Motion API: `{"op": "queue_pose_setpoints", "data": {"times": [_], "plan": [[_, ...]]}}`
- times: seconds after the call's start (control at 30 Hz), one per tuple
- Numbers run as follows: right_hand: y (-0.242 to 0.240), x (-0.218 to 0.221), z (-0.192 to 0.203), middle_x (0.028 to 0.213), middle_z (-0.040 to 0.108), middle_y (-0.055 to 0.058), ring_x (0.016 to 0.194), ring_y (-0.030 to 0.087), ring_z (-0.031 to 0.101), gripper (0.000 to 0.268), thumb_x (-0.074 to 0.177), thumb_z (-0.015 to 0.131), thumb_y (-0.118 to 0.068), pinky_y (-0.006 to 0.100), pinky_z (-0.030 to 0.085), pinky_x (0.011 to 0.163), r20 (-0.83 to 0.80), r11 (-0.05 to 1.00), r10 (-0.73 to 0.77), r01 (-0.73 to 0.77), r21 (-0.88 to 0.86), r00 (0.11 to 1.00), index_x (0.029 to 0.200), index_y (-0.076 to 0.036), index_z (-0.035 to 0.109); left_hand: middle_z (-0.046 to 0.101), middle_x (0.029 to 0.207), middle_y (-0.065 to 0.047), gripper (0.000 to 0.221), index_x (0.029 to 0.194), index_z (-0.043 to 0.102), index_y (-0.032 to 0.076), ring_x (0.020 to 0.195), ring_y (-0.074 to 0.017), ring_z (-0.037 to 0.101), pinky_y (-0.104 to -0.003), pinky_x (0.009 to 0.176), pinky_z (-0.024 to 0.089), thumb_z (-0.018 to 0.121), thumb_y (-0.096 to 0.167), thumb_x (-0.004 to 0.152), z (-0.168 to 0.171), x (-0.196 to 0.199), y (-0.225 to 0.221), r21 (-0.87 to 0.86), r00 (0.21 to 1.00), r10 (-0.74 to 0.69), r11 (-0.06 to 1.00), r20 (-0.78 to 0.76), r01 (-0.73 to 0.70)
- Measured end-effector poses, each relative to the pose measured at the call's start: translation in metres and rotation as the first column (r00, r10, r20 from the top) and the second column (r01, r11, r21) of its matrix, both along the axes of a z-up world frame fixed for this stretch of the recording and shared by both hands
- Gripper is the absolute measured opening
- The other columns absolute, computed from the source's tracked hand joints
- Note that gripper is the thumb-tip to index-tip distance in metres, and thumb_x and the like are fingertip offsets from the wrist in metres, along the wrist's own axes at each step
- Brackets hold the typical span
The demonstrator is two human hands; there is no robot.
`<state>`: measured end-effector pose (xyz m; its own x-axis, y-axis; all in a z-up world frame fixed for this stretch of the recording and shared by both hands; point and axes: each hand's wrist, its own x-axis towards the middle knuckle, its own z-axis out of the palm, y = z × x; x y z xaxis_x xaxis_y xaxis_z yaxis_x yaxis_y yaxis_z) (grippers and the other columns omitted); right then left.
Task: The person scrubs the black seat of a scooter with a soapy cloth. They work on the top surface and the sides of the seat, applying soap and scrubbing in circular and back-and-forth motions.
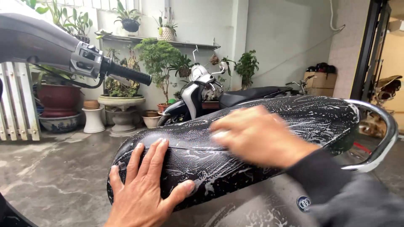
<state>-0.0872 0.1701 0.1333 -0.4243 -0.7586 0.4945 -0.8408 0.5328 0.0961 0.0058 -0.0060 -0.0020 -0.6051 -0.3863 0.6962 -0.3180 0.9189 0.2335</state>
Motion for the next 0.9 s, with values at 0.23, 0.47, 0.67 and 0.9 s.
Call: {"op": "queue_pose_setpoints", "data": {"times": [0.23,0.47,0.67,0.9], "plan": [[0.067,-0.049,-0.036,0.102,0.062,-0.007,0.102,0.018,0.051,0.025,0.079,0.050,-0.040,0.038,0.027,0.087,-0.296,0.943,-0.099,-0.005,-0.332,0.950,0.097,-0.031,0.064,0.003,0.149,0.017,0.088,0.139,0.012,0.033,0.136,-0.0173,-0.006,-0.068,0.095,0.002,0.046,0.074,0.069,0.006,0.004,0.006,0.107,0.991,-0.017,0.994,0.136,0.002],[0.087,-0.069,-0.047,0.072,0.067,0.006,0.059,0.018,0.062,0.022,0.089,0.049,-0.008,0.031,0.043,0.044,-0.464,0.775,-0.296,-0.074,-0.627,0.835,0.090,-0.007,0.071,0.005,0.148,-0.003,0.090,0.138,0.014,0.017,0.135,-0.0318,-0.005,-0.072,0.090,0.001,0.038,0.074,0.072,0.016,-0.005,0.034,0.085,0.995,-0.068,0.994,0.070,0.062],[0.083,-0.071,-0.047,0.099,0.062,0.002,0.097,0.025,0.050,0.022,0.086,0.049,-0.027,0.042,0.025,0.084,-0.297,0.760,-0.298,0.038,-0.649,0.907,0.101,-0.019,0.063,0.000,0.150,0.005,0.090,0.139,0.010,0.024,0.136,-0.0264,-0.011,-0.069,0.092,-0.005,0.039,0.075,0.070,0.021,-0.005,0.034,0.169,0.989,-0.079,0.984,0.125,0.057],[0.090,-0.078,-0.051,0.082,0.061,0.012,0.074,0.026,0.056,0.016,0.081,0.051,-0.006,0.041,0.040,0.068,-0.414,0.727,-0.213,-0.139,-0.673,0.885,0.089,-0.007,0.064,0.004,0.148,0.011,0.091,0.138,0.012,0.028,0.136,-0.0234,-0.006,-0.069,0.092,0.000,0.042,0.077,0.066,0.004,-0.016,0.026,0.104,0.994,0.000,0.995,0.106,-0.011]]}}
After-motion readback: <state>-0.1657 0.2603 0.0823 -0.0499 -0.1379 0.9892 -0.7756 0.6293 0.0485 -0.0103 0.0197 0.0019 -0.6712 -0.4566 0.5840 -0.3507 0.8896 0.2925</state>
